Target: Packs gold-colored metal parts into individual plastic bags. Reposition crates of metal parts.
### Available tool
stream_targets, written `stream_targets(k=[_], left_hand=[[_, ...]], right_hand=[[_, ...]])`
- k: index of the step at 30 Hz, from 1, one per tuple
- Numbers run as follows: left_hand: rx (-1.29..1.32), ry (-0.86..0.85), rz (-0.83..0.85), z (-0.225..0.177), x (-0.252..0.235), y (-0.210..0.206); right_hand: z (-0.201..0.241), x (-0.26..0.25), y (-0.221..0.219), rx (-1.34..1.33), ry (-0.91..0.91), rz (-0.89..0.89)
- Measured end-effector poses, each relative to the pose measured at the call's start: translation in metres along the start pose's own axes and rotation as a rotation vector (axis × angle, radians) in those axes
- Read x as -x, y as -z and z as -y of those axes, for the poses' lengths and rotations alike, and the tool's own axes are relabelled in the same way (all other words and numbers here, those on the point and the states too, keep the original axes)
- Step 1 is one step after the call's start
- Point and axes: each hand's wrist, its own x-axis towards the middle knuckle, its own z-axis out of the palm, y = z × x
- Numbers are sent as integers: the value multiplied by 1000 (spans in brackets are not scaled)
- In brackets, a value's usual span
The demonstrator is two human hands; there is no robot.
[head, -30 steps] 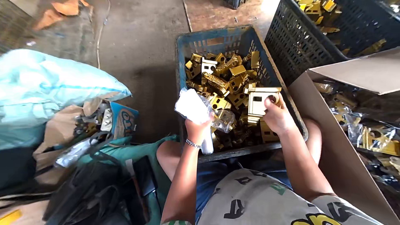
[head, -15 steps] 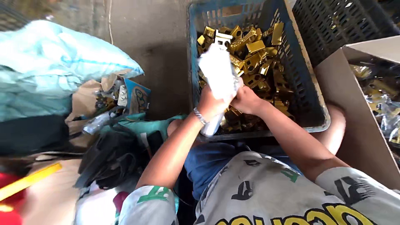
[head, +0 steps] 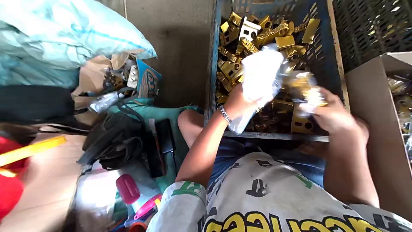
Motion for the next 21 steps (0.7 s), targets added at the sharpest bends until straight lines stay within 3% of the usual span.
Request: stream_targets(k=[2,3,4,7,10,14,19,21], left_hand=[[66,196,-125,1,-6,11],[84,245,-173,1,-8,11],[60,239,-181,2,-8,7],[-138,-1,-137,11,-5,-24],[-65,-203,-166,17,-3,-36],[520,103,-9,-10,6,-18],[548,136,24,4,3,-6],[499,70,12,8,1,-12]], right_hand=[[-5,5,33,-453,347,141],[-1,1,33,-434,483,182],[7,-1,21,-348,480,177],[27,-6,-47,87,70,216],[21,-15,-84,171,4,176],[10,-12,-94,-49,-86,136],[12,-12,-91,-240,-213,379],[14,-14,-97,-301,-264,356]])
